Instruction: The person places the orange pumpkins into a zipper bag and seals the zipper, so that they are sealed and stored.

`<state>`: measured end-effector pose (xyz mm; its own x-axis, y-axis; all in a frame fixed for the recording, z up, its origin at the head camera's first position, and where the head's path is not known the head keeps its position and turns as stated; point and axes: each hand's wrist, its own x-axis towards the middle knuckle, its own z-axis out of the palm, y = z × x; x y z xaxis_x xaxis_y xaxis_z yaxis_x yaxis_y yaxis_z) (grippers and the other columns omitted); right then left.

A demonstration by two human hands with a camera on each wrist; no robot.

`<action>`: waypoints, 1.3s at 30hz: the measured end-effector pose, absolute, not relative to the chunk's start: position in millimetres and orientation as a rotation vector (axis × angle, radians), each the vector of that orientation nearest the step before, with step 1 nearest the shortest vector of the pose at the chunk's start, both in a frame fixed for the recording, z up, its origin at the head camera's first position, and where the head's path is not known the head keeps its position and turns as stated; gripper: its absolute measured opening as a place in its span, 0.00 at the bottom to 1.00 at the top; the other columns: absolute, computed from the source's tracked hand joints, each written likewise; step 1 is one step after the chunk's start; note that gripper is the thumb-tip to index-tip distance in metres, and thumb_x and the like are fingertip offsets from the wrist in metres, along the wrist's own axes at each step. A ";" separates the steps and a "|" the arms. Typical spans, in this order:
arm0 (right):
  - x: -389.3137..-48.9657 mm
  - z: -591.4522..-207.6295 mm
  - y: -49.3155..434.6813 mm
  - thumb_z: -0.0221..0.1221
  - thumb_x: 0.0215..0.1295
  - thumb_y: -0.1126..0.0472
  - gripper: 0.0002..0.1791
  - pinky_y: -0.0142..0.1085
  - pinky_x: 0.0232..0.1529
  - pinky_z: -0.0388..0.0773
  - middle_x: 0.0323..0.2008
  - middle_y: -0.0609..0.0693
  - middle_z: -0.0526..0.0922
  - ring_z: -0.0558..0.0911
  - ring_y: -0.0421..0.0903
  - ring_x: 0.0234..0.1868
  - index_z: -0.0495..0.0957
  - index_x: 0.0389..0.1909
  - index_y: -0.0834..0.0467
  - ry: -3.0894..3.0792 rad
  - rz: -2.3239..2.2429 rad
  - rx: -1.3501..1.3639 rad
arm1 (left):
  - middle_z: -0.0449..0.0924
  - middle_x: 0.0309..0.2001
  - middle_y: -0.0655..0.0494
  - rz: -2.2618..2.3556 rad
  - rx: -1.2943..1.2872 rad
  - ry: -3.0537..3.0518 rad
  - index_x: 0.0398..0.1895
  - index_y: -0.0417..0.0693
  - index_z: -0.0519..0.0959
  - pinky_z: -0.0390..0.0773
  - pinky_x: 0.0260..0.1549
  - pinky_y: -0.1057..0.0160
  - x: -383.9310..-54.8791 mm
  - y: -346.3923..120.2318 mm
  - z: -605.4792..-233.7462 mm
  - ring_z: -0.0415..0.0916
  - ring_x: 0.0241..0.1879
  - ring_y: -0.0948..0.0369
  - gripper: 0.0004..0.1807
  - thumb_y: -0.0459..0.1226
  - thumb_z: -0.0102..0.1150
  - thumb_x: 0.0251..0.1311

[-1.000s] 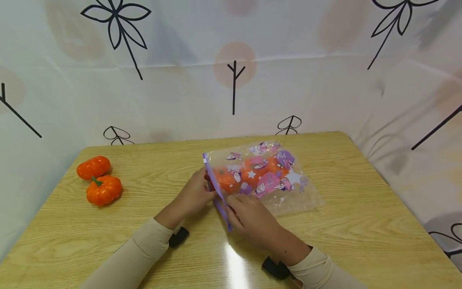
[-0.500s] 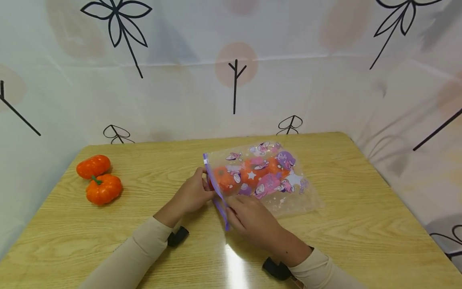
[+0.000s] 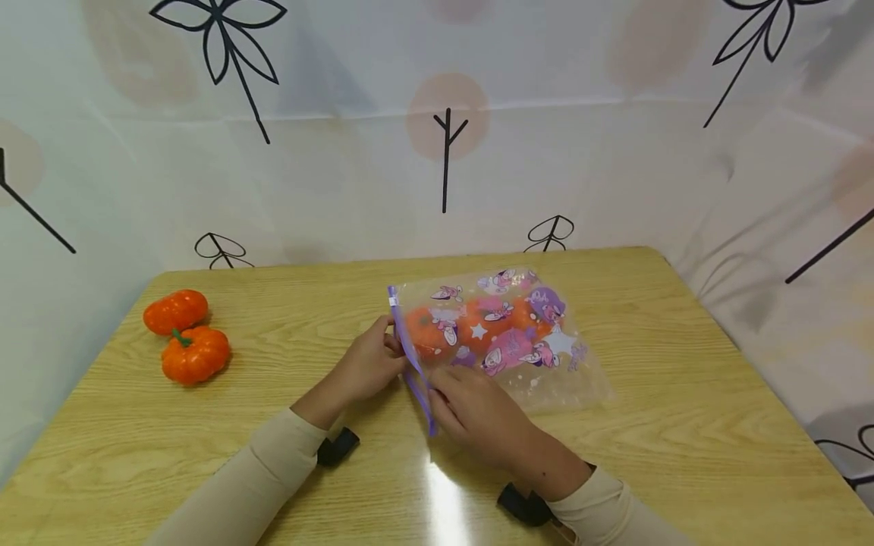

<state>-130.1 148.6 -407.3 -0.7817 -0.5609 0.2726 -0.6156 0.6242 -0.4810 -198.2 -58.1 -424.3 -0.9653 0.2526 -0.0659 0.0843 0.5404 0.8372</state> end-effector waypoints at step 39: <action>-137.0 -411.2 153.1 0.56 0.66 0.66 0.10 0.26 0.28 0.70 0.26 0.35 0.72 0.69 0.33 0.28 0.73 0.29 0.48 -2.676 0.890 0.925 | 0.84 0.50 0.48 1.393 0.253 2.593 0.63 0.50 0.75 0.82 0.29 0.63 -204.0 -80.8 -409.8 0.85 0.28 0.59 0.20 0.44 0.56 0.71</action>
